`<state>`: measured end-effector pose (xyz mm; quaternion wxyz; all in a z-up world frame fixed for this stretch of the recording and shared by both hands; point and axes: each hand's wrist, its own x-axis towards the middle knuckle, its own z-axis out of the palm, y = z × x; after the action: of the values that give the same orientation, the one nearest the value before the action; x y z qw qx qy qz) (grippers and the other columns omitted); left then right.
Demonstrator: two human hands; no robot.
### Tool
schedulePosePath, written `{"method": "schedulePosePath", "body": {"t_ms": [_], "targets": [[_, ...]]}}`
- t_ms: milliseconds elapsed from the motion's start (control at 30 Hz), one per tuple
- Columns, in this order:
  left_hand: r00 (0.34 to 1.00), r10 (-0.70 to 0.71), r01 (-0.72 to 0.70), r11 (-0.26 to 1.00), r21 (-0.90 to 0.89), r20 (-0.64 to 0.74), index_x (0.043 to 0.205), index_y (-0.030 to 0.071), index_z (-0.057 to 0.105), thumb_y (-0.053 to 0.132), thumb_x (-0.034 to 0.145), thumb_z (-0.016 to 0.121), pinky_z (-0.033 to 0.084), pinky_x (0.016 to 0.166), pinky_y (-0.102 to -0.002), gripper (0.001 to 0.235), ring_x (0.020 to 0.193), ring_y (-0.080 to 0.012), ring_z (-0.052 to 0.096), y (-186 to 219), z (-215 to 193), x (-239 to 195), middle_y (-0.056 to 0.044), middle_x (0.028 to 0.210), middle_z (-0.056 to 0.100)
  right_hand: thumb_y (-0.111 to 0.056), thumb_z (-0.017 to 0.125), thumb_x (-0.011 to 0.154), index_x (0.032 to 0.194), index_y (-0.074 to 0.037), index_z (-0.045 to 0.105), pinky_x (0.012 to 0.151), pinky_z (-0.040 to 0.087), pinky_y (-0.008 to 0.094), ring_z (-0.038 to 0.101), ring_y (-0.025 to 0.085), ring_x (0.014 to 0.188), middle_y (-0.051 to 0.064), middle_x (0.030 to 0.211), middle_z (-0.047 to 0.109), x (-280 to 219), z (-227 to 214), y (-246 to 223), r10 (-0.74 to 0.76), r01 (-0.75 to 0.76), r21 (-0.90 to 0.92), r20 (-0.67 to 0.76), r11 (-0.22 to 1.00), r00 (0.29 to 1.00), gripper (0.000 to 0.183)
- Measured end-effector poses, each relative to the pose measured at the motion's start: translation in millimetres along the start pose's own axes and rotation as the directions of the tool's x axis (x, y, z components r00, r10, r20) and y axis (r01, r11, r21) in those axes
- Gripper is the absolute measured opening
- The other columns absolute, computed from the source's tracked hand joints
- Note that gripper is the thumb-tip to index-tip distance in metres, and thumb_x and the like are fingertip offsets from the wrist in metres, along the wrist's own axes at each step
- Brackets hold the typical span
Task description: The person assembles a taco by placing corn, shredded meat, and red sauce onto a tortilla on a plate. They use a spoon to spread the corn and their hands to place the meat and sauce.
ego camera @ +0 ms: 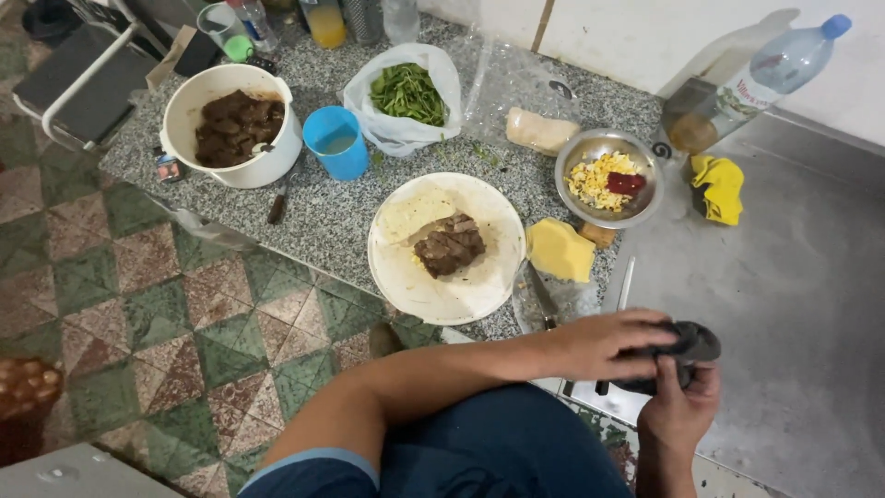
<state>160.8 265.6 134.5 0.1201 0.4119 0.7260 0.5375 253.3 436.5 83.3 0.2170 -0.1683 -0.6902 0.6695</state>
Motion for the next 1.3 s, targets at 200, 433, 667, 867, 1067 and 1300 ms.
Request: {"method": "schedulePosePath", "body": {"t_ms": [200,433,667,867,1067,1300], "targets": [[0.979,-0.137,0.143,0.989,-0.025,0.151,0.151,0.020,0.044,0.003,0.094,0.062,0.059,0.097,-0.047,0.062,0.125,-0.0383,0.064,-18.7,11.4,2.1,-0.019,0.158,0.047,-0.015,0.056,0.111,0.126,-0.016,0.061,0.100,0.051,0.030,0.061,0.016,0.115,0.007,0.125,0.066,-3.3,-6.8,12.4,0.160,-0.163,0.176,0.032,0.971,0.987,0.016],[0.984,-0.181,0.181,0.979,-0.096,0.006,0.120,0.018,0.070,0.010,0.089,0.070,0.053,0.101,-0.045,0.032,0.109,-0.0310,0.070,-39.1,23.3,4.7,-0.014,0.115,0.076,-0.014,0.067,0.091,0.150,-0.006,0.046,0.098,0.047,0.037,0.057,0.025,0.112,0.018,0.134,0.054,-6.1,-0.9,8.9,0.193,-0.233,0.259,0.171,0.937,0.966,0.063],[0.989,-0.121,0.123,0.992,0.016,-0.089,0.125,0.016,0.070,0.014,0.086,0.077,0.055,0.089,-0.043,0.040,0.109,-0.0333,0.073,-69.1,32.5,2.0,-0.014,0.123,0.075,-0.016,0.078,0.100,0.118,-0.012,0.065,0.090,0.061,0.044,0.067,0.022,0.105,0.009,0.111,0.067,12.3,-30.5,86.5,0.155,-0.157,-0.013,-0.110,0.987,0.982,0.023],[0.947,-0.177,0.195,0.980,0.045,-0.268,0.105,0.012,0.068,0.022,0.095,0.069,0.054,0.078,-0.037,0.014,0.088,-0.0251,0.066,-36.8,1.8,-2.8,-0.009,0.099,0.070,-0.022,0.078,0.107,0.112,-0.015,0.055,0.071,0.061,0.044,0.067,0.026,0.095,0.012,0.110,0.064,26.6,-25.2,94.1,0.096,-0.115,-0.121,-0.155,0.986,0.983,0.025],[0.946,-0.152,0.118,0.984,-0.132,-0.285,0.124,0.011,0.068,-0.002,0.098,0.058,0.052,0.090,-0.040,0.031,0.104,-0.0292,0.067,-44.4,5.5,0.3,-0.014,0.115,0.072,-0.016,0.057,0.110,0.125,-0.010,0.042,0.091,0.053,0.051,0.056,0.032,0.122,0.022,0.132,0.053,11.5,-0.1,44.3,0.144,-0.149,-0.089,-0.061,0.985,0.988,0.022],[0.978,-0.181,0.191,0.975,-0.109,0.100,0.127,0.010,0.067,0.013,0.087,0.065,0.048,0.100,-0.043,0.041,0.117,-0.0350,0.064,-60.3,35.3,16.4,-0.018,0.124,0.068,-0.013,0.064,0.099,0.139,-0.001,0.056,0.096,0.049,0.037,0.059,0.023,0.109,0.018,0.121,0.063,-2.0,-21.5,22.0,0.256,-0.259,-0.149,-0.042,0.954,0.966,0.043]]}}
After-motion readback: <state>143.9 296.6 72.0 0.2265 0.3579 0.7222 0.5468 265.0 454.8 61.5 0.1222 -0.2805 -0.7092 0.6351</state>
